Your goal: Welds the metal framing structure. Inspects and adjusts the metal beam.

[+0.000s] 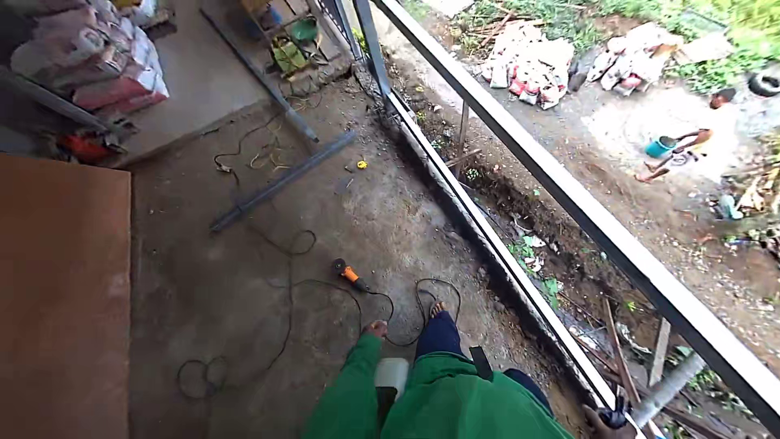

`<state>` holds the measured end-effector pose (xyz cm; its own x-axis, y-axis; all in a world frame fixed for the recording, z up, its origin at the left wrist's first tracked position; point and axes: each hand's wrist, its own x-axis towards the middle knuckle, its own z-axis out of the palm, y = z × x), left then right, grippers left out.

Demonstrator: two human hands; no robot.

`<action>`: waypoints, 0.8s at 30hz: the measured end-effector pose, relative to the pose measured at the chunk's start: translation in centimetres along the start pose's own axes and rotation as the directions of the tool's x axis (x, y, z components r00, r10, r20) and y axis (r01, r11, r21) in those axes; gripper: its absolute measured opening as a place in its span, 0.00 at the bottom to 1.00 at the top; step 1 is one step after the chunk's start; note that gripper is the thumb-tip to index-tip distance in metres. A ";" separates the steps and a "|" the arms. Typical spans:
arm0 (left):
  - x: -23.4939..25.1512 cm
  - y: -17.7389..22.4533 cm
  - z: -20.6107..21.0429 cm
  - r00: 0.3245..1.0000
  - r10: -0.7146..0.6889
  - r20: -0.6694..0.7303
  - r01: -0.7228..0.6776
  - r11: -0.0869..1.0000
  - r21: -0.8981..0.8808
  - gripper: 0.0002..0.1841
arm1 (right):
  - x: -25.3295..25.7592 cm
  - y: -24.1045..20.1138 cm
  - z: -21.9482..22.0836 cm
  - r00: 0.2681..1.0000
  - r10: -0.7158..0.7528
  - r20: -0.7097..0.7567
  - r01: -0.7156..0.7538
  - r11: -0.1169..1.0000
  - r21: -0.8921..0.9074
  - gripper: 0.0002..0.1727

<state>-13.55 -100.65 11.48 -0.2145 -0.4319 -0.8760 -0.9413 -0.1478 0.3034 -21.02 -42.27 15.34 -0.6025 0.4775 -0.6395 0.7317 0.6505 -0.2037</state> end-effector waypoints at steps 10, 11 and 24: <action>4.7 6.4 -11.9 0.982 -0.096 -0.160 0.024 0.914 -0.405 0.24 | 2.8 -33.5 7.0 0.958 -0.265 0.113 0.271 0.962 -0.040 0.58; 5.6 7.0 -12.2 0.981 -0.108 -0.160 0.031 0.904 -0.426 0.24 | 3.5 -36.0 8.1 0.952 -0.277 0.130 0.286 0.957 -0.054 0.57; 15.8 22.9 -23.9 0.942 -0.299 -0.150 0.228 0.903 -0.365 0.22 | 12.5 -71.8 21.6 0.924 -0.258 0.282 0.317 0.929 -0.189 0.55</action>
<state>-32.22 -132.12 13.55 0.1184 -0.4964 -0.8600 -0.8038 -0.5564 0.2105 -74.19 -95.78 5.96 -0.6560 0.1070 -0.7471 0.4284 0.8678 -0.2518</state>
